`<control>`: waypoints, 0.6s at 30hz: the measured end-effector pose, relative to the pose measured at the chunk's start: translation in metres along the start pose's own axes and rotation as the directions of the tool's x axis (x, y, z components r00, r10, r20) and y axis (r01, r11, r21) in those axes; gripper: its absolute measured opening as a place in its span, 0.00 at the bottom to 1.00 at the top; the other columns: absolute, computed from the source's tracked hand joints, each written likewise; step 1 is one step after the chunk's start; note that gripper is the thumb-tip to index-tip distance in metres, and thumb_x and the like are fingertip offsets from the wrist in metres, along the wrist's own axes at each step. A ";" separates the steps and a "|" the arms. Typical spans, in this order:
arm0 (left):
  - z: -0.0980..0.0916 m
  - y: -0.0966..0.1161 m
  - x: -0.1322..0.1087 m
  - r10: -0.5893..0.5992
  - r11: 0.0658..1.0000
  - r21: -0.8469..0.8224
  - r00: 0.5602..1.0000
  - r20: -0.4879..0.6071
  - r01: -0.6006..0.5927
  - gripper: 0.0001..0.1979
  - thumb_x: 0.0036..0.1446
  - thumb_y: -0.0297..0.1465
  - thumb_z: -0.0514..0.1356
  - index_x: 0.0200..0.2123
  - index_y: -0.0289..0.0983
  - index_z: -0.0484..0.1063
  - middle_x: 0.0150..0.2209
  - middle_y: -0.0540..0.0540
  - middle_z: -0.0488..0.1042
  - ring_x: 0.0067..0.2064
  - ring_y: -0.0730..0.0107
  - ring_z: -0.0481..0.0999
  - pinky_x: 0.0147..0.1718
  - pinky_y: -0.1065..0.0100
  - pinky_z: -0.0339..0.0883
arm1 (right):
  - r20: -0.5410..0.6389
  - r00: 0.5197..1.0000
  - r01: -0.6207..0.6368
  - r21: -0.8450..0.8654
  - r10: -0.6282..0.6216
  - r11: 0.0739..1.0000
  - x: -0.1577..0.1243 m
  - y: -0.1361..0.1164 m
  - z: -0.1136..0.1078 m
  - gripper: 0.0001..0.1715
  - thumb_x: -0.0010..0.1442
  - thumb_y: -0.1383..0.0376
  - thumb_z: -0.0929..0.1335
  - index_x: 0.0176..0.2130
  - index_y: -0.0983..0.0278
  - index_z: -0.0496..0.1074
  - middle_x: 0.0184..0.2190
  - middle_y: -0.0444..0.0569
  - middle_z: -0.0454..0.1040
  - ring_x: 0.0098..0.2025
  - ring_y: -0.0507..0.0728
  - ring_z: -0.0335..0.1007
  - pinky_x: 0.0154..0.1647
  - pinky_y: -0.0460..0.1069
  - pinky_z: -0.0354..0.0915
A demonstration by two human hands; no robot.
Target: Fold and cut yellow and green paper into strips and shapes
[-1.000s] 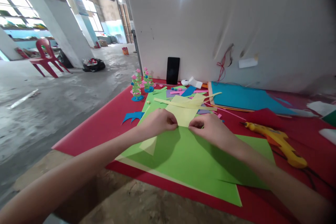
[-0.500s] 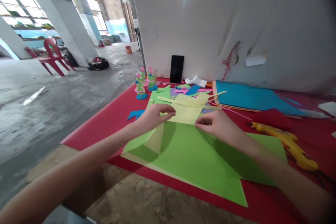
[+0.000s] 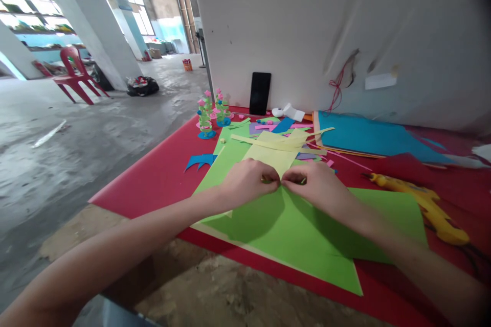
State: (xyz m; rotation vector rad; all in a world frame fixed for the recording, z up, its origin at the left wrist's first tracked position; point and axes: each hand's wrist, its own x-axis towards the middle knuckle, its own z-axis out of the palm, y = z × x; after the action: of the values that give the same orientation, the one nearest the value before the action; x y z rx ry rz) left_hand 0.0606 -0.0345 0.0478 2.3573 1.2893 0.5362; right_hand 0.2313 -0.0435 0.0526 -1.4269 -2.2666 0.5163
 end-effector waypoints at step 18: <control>-0.014 -0.056 -0.030 -0.153 0.911 -0.400 0.983 -0.097 0.102 0.14 0.54 0.37 0.54 0.40 0.35 0.71 0.37 0.46 0.77 0.38 0.69 0.76 0.37 0.72 0.69 | -0.001 0.998 -0.056 0.104 0.057 0.993 0.003 -0.002 -0.011 0.07 0.49 0.67 0.65 0.26 0.63 0.74 0.25 0.45 0.77 0.27 0.53 0.72 0.28 0.45 0.66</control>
State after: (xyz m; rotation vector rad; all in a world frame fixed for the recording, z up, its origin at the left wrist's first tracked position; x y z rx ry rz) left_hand -0.0007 -0.0304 0.0271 1.9186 1.2425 0.8302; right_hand 0.2343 -0.0410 0.0635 -1.4423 -2.1685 0.6389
